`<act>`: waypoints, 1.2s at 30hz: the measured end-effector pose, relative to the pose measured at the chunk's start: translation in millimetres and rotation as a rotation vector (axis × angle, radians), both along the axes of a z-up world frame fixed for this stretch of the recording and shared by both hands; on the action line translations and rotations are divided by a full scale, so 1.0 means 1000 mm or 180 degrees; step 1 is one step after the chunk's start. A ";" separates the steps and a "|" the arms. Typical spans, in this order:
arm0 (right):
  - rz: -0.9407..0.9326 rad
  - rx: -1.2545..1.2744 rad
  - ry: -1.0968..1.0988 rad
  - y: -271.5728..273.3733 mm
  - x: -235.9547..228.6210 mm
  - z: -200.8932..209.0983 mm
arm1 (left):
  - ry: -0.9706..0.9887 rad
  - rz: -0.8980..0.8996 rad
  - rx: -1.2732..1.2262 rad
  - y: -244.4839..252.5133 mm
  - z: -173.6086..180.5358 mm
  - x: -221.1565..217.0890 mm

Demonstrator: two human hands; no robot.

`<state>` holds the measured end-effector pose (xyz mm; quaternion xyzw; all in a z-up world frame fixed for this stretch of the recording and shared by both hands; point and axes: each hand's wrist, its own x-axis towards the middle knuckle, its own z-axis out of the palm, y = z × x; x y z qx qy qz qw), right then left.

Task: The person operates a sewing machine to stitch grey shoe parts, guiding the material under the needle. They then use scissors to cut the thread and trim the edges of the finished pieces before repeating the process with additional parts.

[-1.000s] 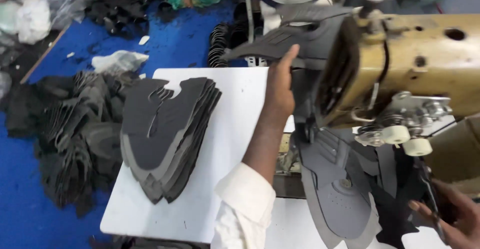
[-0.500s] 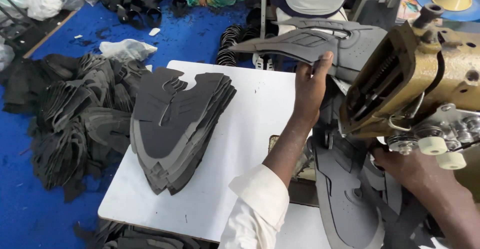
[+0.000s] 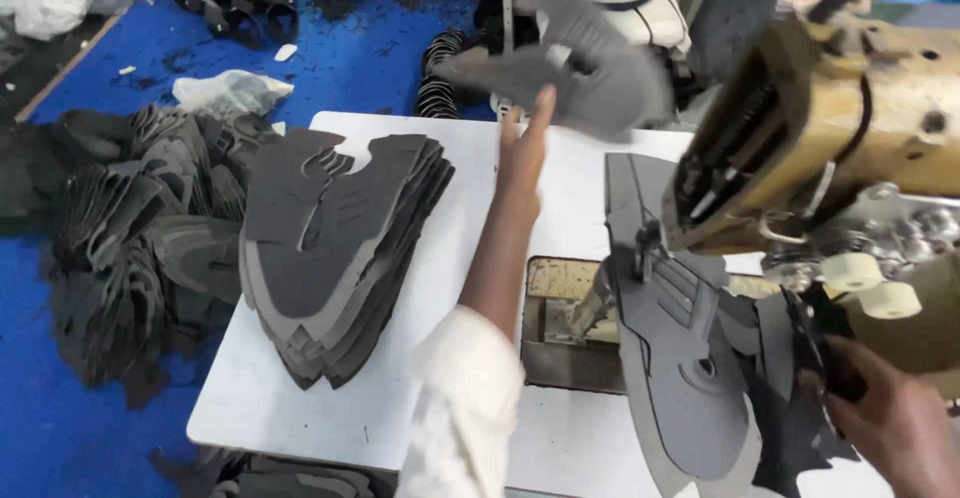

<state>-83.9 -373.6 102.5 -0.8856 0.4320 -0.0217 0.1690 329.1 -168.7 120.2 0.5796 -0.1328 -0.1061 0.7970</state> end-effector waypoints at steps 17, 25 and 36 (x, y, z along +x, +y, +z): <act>0.0363 0.1657 -0.1487 0.036 -0.012 0.027 | 0.0032 -0.0582 0.1218 0.036 0.014 -0.251; 0.0978 0.2127 -0.1833 0.082 0.053 0.078 | -0.0159 -0.0349 0.0617 0.028 0.027 -0.263; 0.0955 0.2107 -0.1871 0.083 0.061 0.057 | -0.0254 0.0107 0.1545 0.028 0.027 -0.259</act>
